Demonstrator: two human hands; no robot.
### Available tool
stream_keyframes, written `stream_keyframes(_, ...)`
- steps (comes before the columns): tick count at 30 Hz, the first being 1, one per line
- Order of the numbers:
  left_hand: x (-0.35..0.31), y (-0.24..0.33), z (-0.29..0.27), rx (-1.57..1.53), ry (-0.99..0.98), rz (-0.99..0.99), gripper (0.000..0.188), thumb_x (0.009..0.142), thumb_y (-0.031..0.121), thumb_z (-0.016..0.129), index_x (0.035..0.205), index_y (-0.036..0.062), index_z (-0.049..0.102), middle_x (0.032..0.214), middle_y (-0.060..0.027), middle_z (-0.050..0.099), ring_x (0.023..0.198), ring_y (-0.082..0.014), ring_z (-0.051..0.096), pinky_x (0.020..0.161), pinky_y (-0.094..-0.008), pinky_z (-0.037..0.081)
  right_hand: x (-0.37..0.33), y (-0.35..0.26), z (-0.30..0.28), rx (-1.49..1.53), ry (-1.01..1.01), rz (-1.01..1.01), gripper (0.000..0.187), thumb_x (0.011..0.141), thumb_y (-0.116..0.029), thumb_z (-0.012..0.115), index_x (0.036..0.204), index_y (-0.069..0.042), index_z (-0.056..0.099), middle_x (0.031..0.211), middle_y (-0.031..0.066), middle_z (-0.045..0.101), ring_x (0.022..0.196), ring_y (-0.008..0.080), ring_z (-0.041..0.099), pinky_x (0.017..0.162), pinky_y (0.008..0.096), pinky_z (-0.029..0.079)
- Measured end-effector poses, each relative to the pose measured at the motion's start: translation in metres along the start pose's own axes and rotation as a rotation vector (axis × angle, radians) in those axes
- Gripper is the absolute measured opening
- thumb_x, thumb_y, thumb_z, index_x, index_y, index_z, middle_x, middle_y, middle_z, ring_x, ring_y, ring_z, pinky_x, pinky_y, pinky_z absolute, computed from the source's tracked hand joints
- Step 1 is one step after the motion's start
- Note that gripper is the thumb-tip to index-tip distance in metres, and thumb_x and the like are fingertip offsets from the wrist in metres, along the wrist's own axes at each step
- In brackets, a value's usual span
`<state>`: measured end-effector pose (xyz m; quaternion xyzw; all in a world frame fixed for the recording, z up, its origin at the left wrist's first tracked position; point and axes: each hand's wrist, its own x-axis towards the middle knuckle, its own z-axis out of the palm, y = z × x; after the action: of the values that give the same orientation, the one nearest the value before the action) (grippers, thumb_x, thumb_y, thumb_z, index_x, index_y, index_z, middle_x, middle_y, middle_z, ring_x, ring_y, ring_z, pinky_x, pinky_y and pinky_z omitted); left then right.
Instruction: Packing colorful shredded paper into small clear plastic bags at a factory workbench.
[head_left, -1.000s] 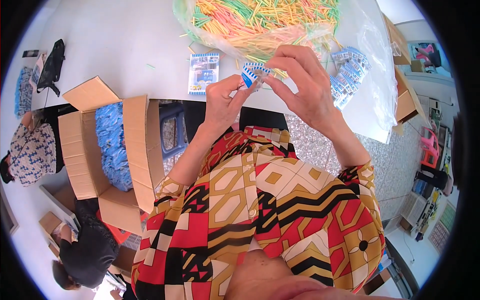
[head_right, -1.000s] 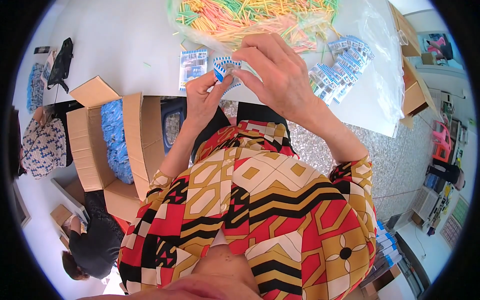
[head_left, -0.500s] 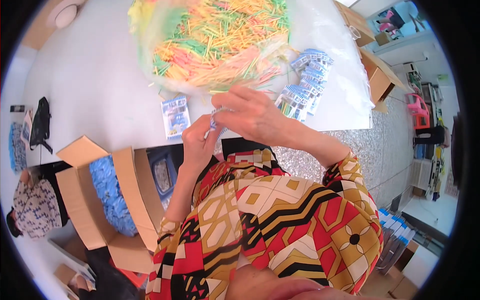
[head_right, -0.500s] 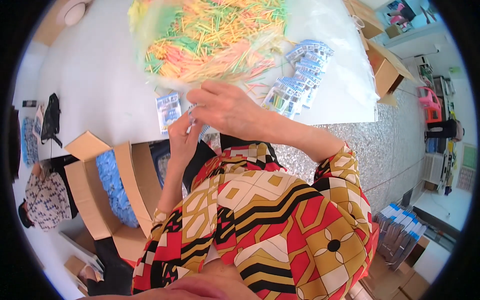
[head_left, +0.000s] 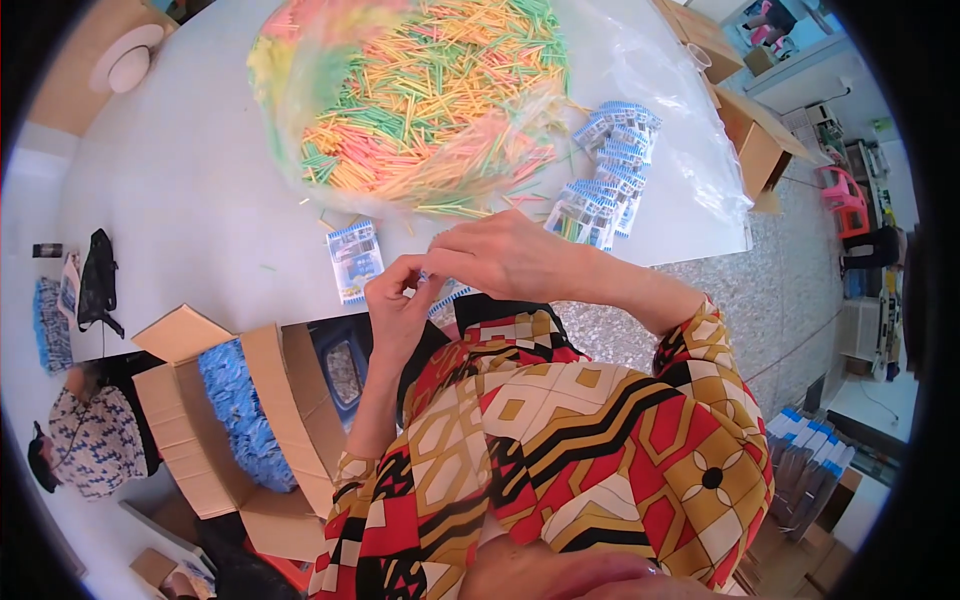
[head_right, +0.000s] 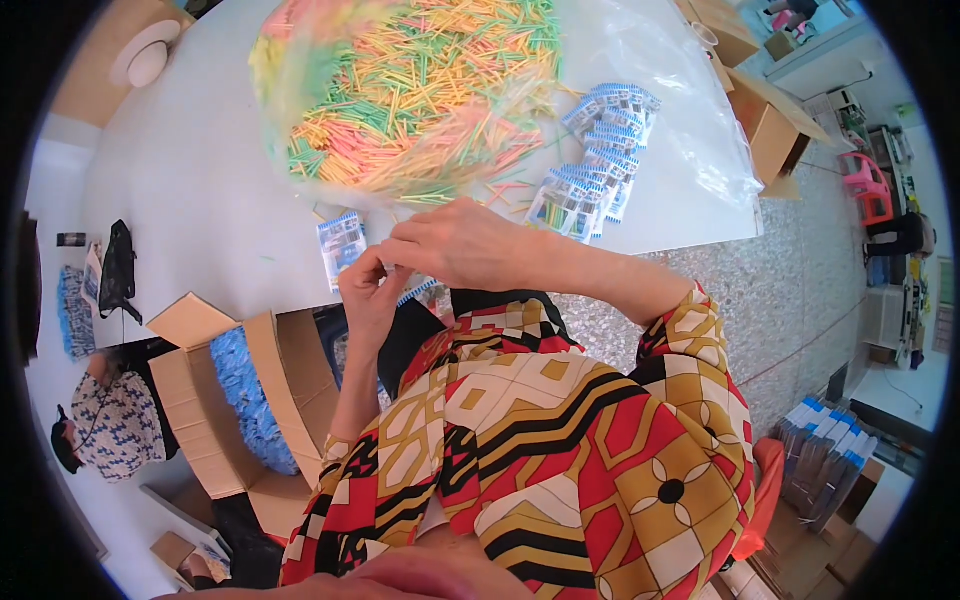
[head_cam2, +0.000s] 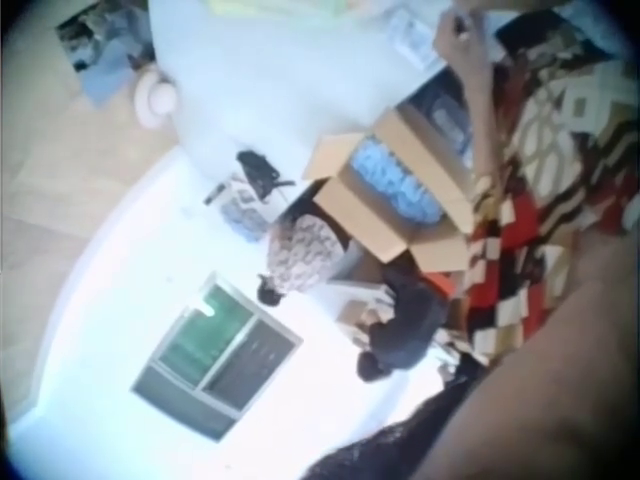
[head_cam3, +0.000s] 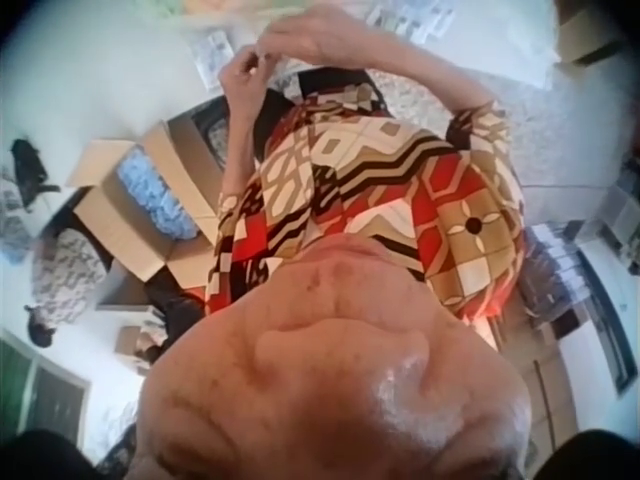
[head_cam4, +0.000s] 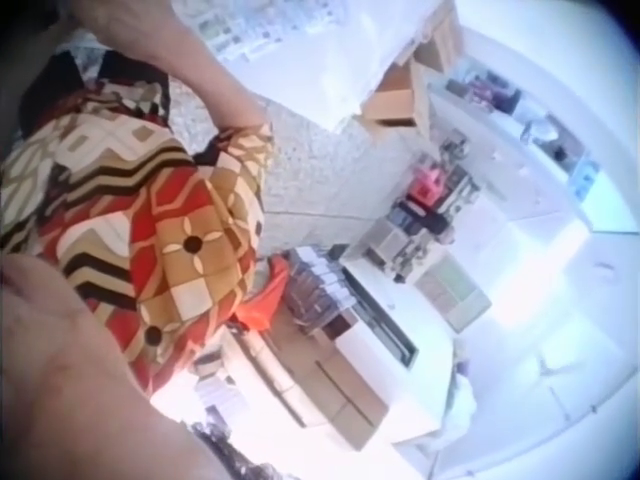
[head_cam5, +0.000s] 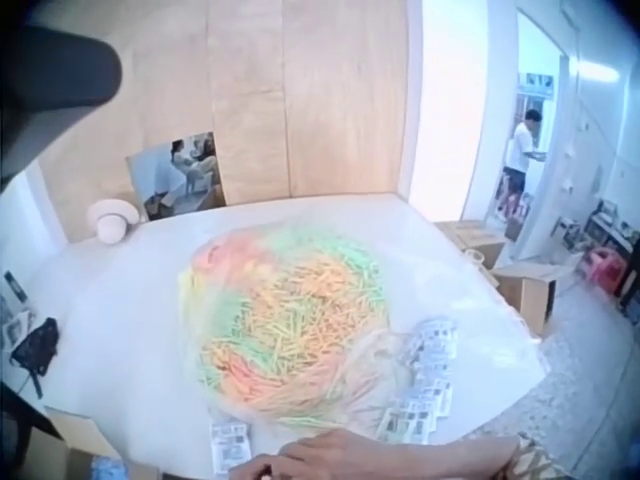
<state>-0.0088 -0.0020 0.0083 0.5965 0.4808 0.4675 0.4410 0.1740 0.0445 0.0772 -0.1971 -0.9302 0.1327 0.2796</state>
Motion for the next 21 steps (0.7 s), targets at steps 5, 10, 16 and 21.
stream_keyframes(5,0.001,0.010,0.004,-0.097,-0.067,-0.078,0.006,0.077,0.000,0.065,0.083,-0.0002,0.063,0.064,0.0010,0.056,0.056,-0.0028,0.046,0.051,-0.0195,0.037,-0.001,0.006,-0.003,0.051,0.002,0.036,0.025,0.071,-0.003,0.057,0.095,-0.008,0.055,0.084,0.0059,0.055,0.077,0.0236,0.058,0.066,0.0343,0.048)
stream_keyframes(10,0.001,0.003,0.000,-0.170,-0.081,-0.072,0.009,0.080,0.001,0.065,0.089,-0.0009,0.065,0.069,0.0003,0.060,0.060,-0.0031,0.051,0.055,-0.0203,0.041,0.003,0.008,-0.012,0.305,-0.025,0.029,0.019,0.078,-0.006,0.059,0.097,-0.008,0.057,0.090,0.0062,0.057,0.081,0.0238,0.058,0.069,0.0322,0.048)
stream_keyframes(16,0.003,0.005,0.002,-0.171,0.009,-0.089,0.012,0.081,0.001,0.064,0.092,-0.0022,0.066,0.078,-0.0004,0.065,0.070,-0.0044,0.054,0.063,-0.0212,0.045,-0.030,0.145,-0.062,-0.025,0.275,0.371,0.023,0.079,-0.003,0.061,0.102,-0.007,0.059,0.101,0.0074,0.059,0.075,0.0233,0.060,0.067,0.0293,0.049)
stream_keyframes(21,0.005,0.004,0.001,-0.145,-0.056,-0.155,0.015,0.080,-0.002,0.065,0.095,-0.0022,0.065,0.087,-0.0030,0.065,0.077,-0.0074,0.057,0.070,-0.0232,0.047,-0.087,0.271,-0.087,-0.541,0.061,0.519,0.038,0.076,0.002,0.059,0.112,-0.010,0.054,0.119,0.0064,0.053,0.090,0.0291,0.060,0.074,0.0373,0.050)
